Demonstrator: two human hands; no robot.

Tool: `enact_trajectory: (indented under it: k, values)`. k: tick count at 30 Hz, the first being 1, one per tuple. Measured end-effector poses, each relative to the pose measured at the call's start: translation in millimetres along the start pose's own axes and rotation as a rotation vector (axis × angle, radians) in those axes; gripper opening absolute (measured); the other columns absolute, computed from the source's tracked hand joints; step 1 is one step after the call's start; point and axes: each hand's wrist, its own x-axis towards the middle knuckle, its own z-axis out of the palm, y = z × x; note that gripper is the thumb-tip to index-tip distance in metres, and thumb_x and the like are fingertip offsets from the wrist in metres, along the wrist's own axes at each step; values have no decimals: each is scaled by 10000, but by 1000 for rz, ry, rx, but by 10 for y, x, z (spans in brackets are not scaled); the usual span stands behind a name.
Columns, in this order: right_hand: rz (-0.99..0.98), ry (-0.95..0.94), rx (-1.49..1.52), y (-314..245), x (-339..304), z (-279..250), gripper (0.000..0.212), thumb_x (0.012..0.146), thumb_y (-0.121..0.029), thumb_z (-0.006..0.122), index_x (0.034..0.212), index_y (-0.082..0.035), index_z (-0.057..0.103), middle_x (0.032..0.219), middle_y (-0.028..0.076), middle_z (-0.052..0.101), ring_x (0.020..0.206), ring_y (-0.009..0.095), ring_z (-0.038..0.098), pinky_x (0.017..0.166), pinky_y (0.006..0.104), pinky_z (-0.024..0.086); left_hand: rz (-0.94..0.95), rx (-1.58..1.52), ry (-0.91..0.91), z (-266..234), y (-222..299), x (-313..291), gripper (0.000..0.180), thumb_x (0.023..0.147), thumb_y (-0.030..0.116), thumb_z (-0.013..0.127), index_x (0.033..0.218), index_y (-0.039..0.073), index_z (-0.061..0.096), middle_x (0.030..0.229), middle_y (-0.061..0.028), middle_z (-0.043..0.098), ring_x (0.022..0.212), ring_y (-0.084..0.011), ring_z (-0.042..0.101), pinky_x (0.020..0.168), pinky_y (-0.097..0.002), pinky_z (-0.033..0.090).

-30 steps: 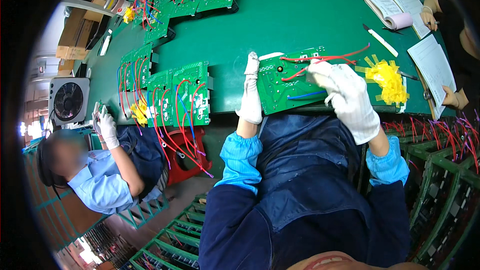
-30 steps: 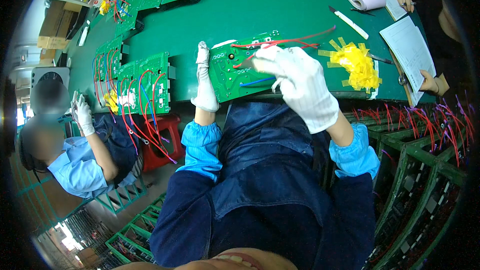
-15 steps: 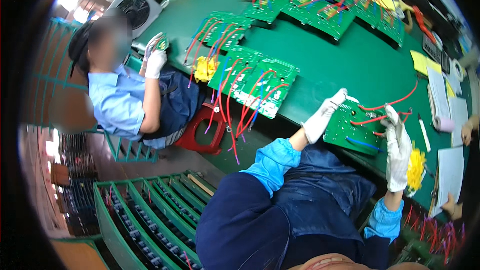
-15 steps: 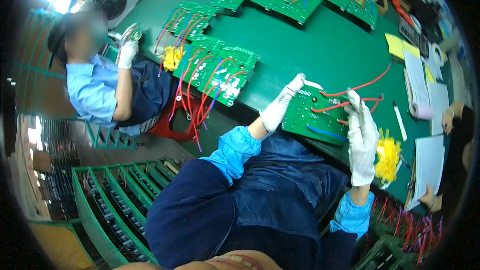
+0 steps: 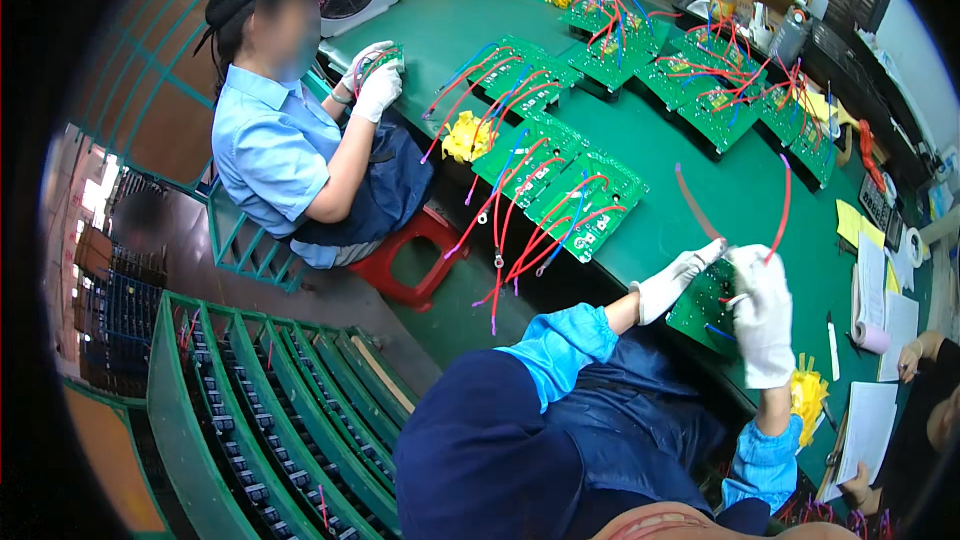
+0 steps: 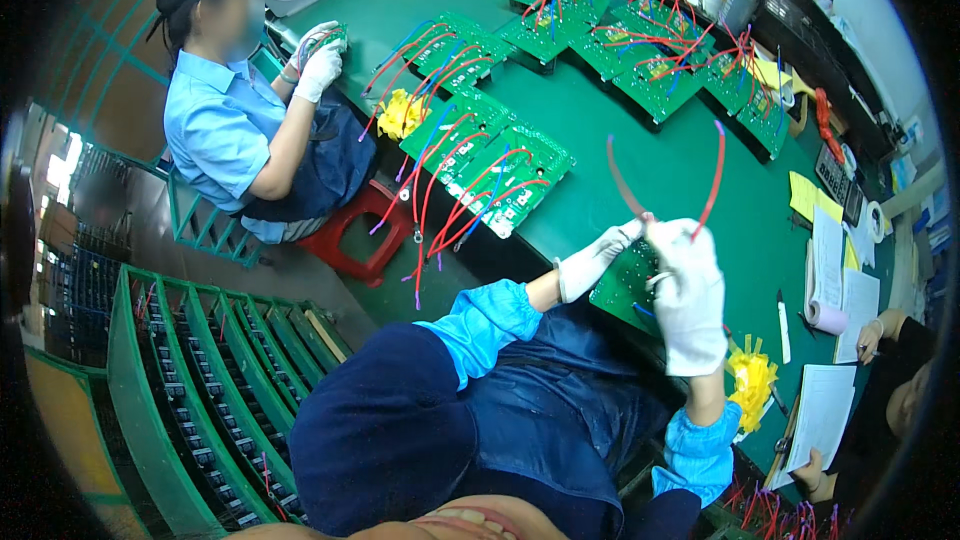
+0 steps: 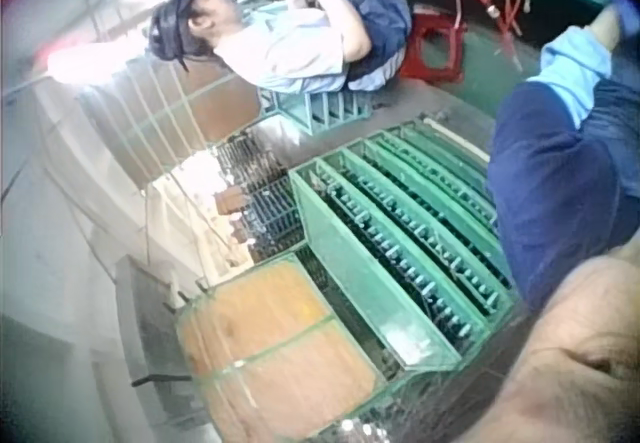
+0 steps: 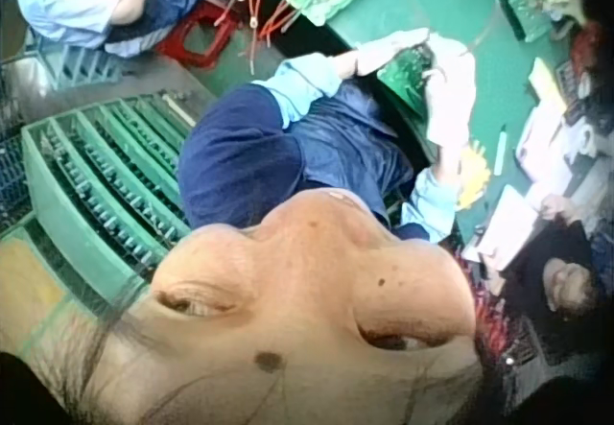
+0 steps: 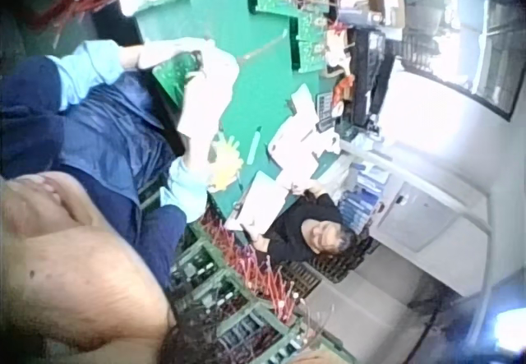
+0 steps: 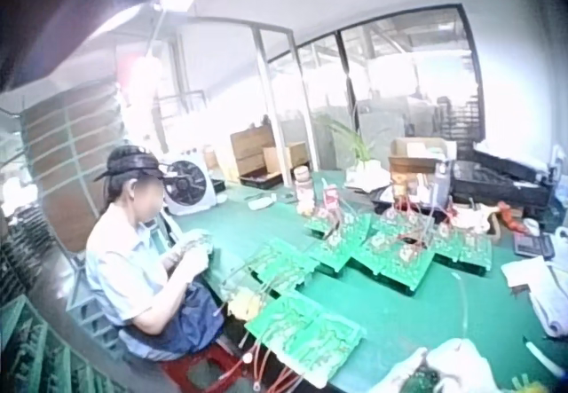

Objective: Manually assembling electronic components and capacitors onto printed circuit boards at a factory workstation.

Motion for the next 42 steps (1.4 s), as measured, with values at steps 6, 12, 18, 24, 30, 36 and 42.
enact_trajectory:
  k: [6, 12, 18, 24, 30, 36, 42]
  values:
    - [-80, -26, -378, -222, -69, 356, 404, 764, 65, 537, 1158, 14, 608, 1135, 231, 571, 1005, 413, 607, 856, 440, 520, -39, -262, 35, 3, -229, 47, 619, 1048, 357, 412, 1560, 63, 225, 1561, -91, 336, 1413, -211, 369, 1176, -370, 304]
    - [20, -36, -401, -379, -21, 512, 348, 789, 43, 554, 1132, 2, 596, 1213, 235, 559, 1003, 403, 626, 822, 441, 541, 30, -316, 148, -38, -454, 295, 610, 1049, 362, 409, 1554, 63, 242, 1556, -92, 344, 1410, -212, 373, 1170, -369, 311]
    - [-50, -192, -548, -533, 138, 600, 166, 811, -49, 604, 970, -47, 555, 1129, 238, 559, 898, 372, 649, 722, 447, 558, 77, -469, 272, -35, -464, 272, 601, 1050, 368, 406, 1547, 63, 263, 1550, -93, 354, 1406, -213, 377, 1163, -368, 320]
    - [184, -13, -193, -531, 9, 613, 181, 903, -177, 572, 992, -18, 575, 993, 212, 584, 883, 361, 640, 762, 411, 530, -44, -567, 230, -136, -532, 247, 592, 1050, 374, 403, 1540, 64, 283, 1544, -94, 364, 1402, -215, 381, 1155, -367, 329]
    - [-2, 69, -286, -254, -25, 843, 203, 843, -146, 562, 944, 27, 597, 1012, 322, 589, 906, 394, 643, 795, 445, 528, -204, -616, 151, 91, -523, 515, 585, 1051, 380, 399, 1534, 64, 303, 1539, -95, 374, 1398, -216, 385, 1148, -366, 338]
    - [179, 61, -255, -269, 17, 609, 201, 936, -243, 530, 906, -50, 581, 987, 201, 587, 773, 361, 631, 658, 467, 495, -285, -558, 269, -5, -509, 269, 578, 1052, 386, 396, 1527, 64, 324, 1533, -96, 384, 1394, -217, 389, 1141, -365, 347]
    - [112, 324, -694, -243, -73, 2, 221, 866, -119, 568, 1069, -160, 646, 961, 78, 581, 827, 254, 622, 630, 387, 538, -471, -518, 159, 305, 566, 154, 640, 1033, 509, 394, 1474, 46, 394, 1420, -117, 494, 1261, -230, 537, 1040, -369, 468]
